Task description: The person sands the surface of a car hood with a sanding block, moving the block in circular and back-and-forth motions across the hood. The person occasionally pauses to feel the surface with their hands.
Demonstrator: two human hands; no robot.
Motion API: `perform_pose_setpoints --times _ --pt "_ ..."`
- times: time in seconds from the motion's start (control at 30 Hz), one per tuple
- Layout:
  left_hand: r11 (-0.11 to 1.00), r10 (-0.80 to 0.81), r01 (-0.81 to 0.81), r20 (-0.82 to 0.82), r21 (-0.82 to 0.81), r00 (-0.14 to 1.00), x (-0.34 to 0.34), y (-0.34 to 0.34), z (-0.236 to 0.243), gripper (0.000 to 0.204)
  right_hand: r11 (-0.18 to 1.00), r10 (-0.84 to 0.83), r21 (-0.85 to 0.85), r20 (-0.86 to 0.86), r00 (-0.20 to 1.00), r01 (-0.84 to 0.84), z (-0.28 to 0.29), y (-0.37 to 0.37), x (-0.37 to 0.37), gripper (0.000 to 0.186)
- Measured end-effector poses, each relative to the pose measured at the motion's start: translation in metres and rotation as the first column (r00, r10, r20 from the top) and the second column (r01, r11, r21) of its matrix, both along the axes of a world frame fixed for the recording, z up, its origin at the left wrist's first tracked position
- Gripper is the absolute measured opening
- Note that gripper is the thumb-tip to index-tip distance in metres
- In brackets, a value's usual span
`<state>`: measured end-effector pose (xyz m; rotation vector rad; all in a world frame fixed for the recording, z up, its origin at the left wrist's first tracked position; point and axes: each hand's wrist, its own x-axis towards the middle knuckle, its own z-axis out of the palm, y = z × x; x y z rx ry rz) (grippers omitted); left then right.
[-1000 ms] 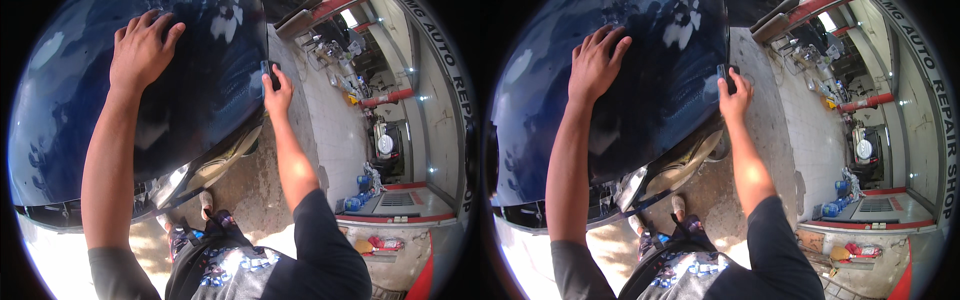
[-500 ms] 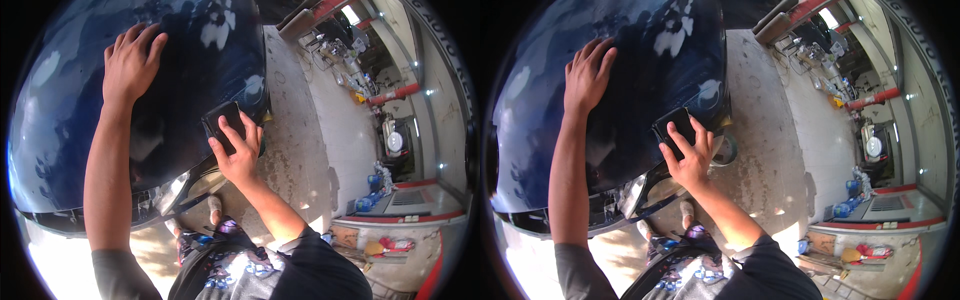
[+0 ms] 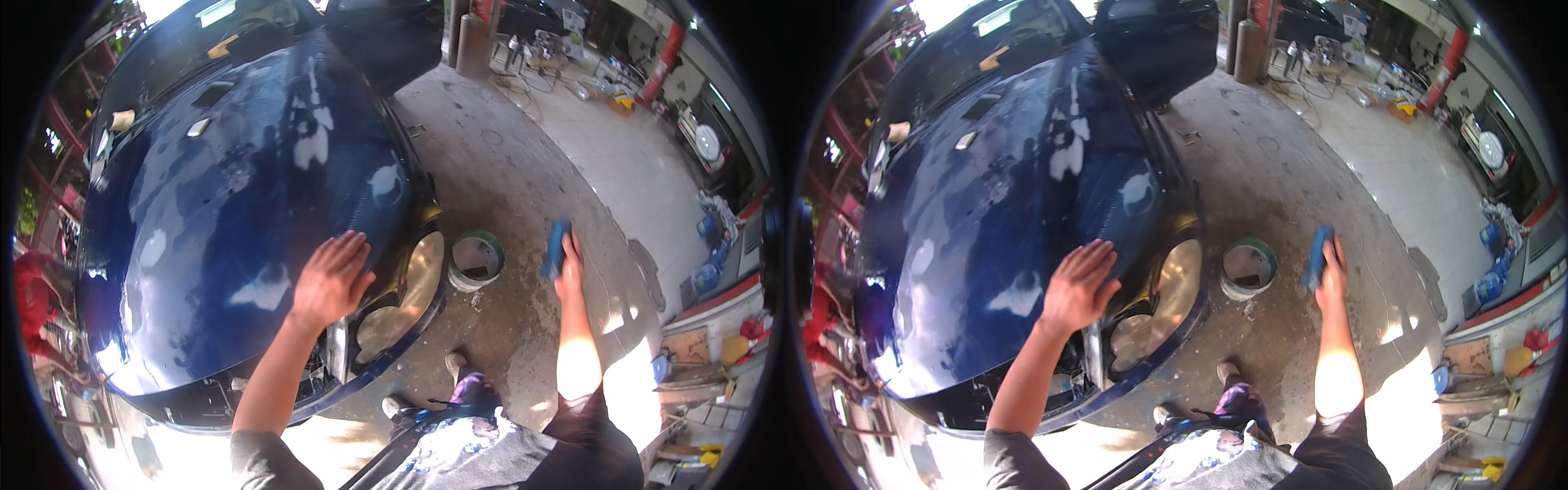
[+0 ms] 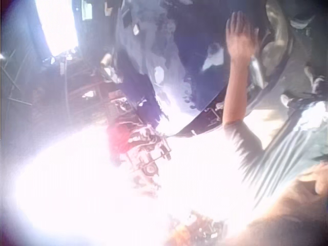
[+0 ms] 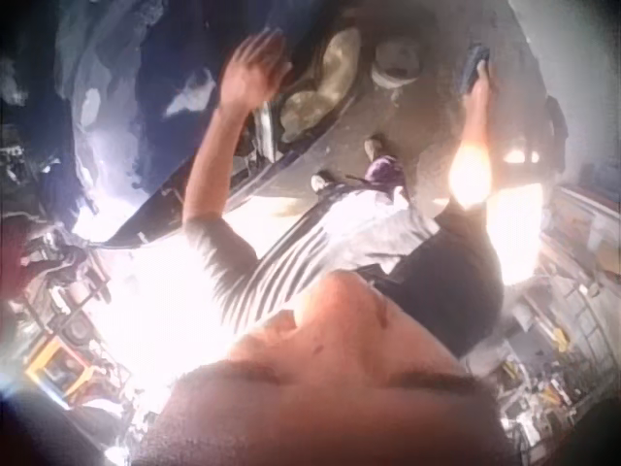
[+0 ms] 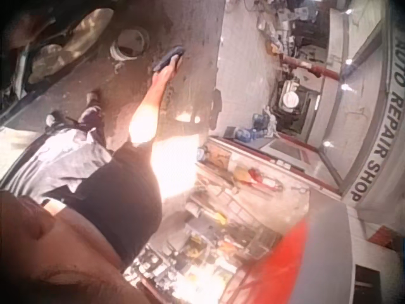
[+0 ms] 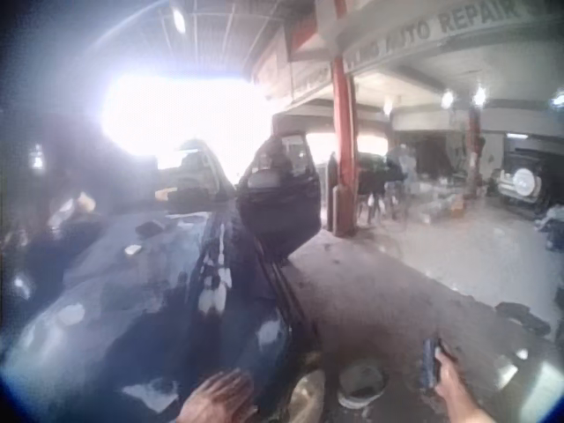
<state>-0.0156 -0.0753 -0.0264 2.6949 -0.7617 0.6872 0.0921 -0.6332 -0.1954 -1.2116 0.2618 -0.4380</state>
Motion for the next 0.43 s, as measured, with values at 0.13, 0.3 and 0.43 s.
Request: perform_pose_setpoints --times 0.13,0.3,0.43 --pt "0.875 0.263 -0.146 -0.199 0.461 0.944 0.05 -0.045 -0.002 0.084 0.903 0.027 0.405 -0.385 0.922 0.143 -0.116 -0.123 -0.098 0.063" --pt "0.815 0.347 -0.25 -0.095 0.522 0.933 0.158 -0.06 0.004 0.093 0.965 0.049 0.231 -0.627 0.778 0.125 -0.136 -0.099 -0.021 0.065" --pt "0.756 0.497 -0.418 -0.026 0.503 0.867 0.231 -0.054 0.003 0.085 0.911 0.336 0.004 -0.586 0.737 -0.412 -0.333 -0.076 0.124 0.072"
